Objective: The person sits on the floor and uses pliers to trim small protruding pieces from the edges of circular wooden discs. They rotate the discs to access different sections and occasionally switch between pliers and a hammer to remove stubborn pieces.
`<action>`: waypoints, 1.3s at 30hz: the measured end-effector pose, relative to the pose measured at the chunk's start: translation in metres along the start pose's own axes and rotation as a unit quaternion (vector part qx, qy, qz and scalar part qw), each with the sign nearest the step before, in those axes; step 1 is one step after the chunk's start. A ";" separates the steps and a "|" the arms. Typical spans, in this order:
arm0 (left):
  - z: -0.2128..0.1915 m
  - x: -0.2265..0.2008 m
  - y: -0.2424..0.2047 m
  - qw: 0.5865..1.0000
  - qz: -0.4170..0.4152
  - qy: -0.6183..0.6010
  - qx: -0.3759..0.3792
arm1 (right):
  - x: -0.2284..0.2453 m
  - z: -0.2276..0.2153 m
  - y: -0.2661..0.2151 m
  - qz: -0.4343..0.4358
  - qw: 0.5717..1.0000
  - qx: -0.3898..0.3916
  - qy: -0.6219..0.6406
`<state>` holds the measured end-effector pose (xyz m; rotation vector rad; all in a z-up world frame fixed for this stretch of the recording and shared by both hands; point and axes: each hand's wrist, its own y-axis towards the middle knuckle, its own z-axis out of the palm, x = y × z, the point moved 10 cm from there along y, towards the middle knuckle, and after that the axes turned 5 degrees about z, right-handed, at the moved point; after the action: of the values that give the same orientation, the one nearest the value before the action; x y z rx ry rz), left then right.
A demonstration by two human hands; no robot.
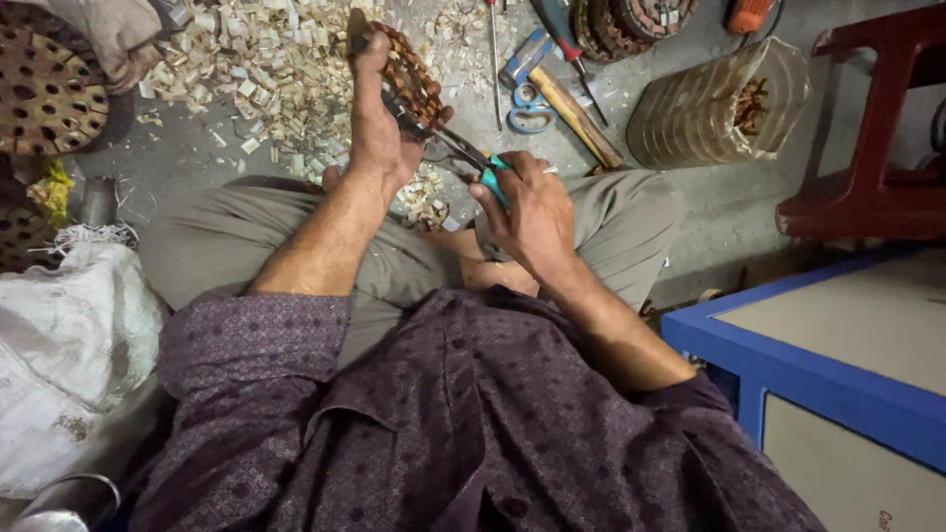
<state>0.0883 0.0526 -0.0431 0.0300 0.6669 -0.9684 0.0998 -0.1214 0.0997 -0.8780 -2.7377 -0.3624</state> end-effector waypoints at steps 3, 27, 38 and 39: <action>-0.005 0.002 0.001 0.999 0.016 0.028 -0.014 | 0.003 0.008 0.001 -0.001 0.999 0.021 -0.026; 0.020 -0.017 -0.009 0.945 0.211 0.203 0.149 | -0.048 0.091 -0.004 0.274 0.854 0.237 0.374; 0.050 0.008 -0.020 0.976 -0.064 0.070 0.195 | -0.026 0.100 -0.051 0.229 0.283 0.428 0.827; 0.057 0.005 -0.022 0.970 -0.066 0.058 0.226 | -0.022 0.091 -0.051 0.190 0.268 0.448 0.832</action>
<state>0.1028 0.0184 0.0056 0.4532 0.5468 -1.2391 0.0734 -0.1454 -0.0005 -0.2048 -0.2994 0.3228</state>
